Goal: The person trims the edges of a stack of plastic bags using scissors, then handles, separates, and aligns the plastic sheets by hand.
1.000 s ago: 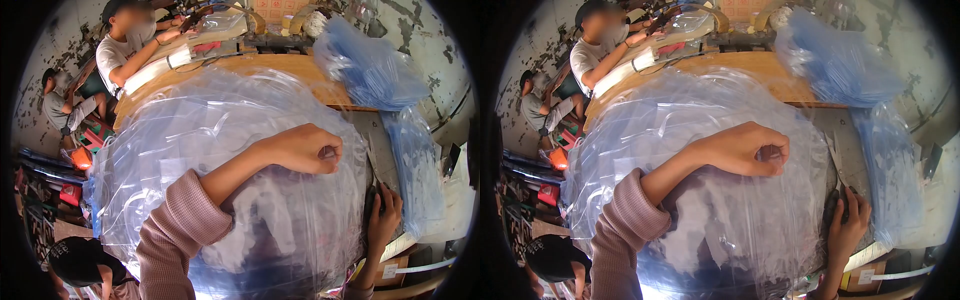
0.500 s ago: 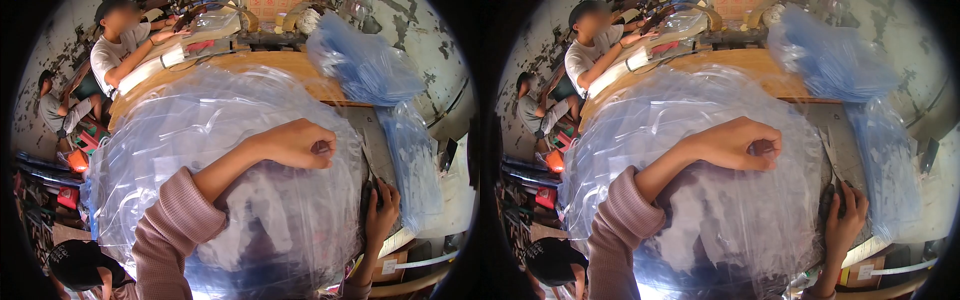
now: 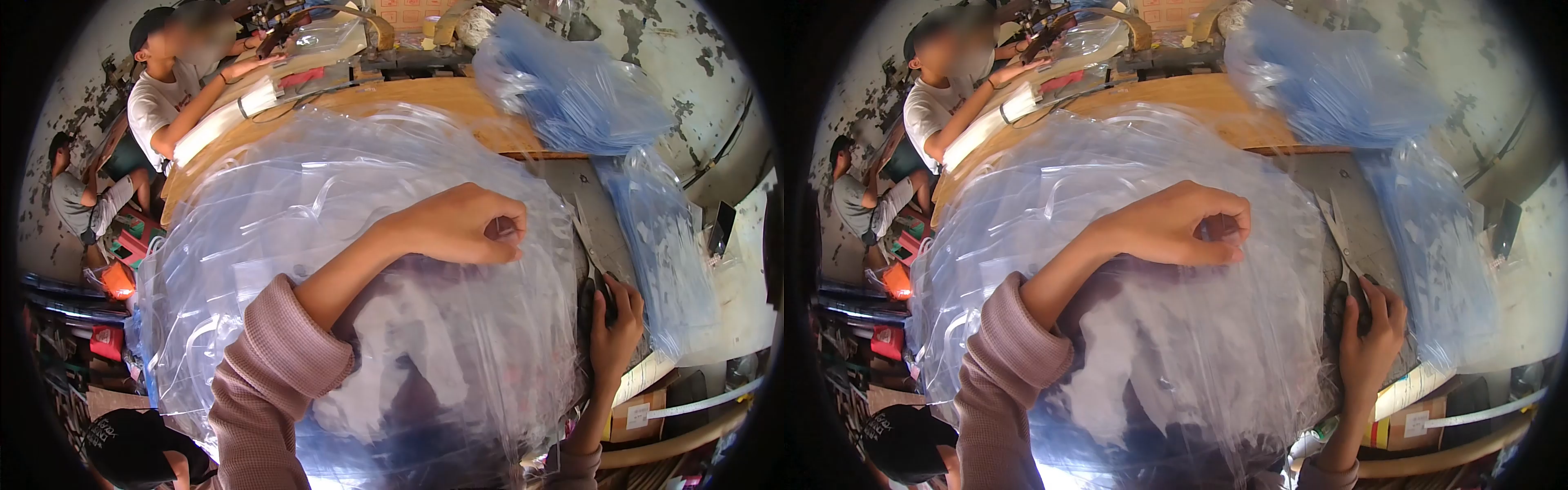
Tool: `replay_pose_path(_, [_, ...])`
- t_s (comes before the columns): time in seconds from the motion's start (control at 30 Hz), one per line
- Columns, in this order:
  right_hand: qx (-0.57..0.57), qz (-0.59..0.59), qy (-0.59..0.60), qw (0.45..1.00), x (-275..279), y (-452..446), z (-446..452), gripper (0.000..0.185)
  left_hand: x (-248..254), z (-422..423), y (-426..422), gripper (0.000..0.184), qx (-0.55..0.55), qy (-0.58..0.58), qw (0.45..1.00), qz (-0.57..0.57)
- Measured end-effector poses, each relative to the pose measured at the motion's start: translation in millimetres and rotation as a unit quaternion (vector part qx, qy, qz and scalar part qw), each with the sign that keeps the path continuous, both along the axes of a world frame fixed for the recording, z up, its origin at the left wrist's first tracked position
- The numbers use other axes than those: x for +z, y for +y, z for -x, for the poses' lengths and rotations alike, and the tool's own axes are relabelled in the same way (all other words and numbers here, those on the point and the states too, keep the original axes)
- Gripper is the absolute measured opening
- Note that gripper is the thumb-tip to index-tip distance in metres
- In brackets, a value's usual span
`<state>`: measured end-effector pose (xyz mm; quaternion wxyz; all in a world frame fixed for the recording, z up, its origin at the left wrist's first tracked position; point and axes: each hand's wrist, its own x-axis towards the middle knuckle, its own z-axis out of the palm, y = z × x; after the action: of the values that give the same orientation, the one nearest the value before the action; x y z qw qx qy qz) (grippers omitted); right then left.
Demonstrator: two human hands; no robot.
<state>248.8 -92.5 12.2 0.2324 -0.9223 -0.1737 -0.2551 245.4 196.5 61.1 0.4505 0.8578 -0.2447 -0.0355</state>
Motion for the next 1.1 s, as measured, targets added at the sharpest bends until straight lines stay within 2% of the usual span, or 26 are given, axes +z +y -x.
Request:
replay_pose_path(1.03, [-0.004,-0.015,0.009,1.0,-1.4,-2.0,-1.3,0.022,-3.3,-1.9,1.3,0.018,-0.003,-0.003,1.0,-0.004])
replay_pose_path(1.1, [0.001,-0.008,0.009,1.0,-2.2,-3.9,-1.5,0.026,-2.7,-1.6,0.9,0.018,-0.001,0.002,1.0,-0.003])
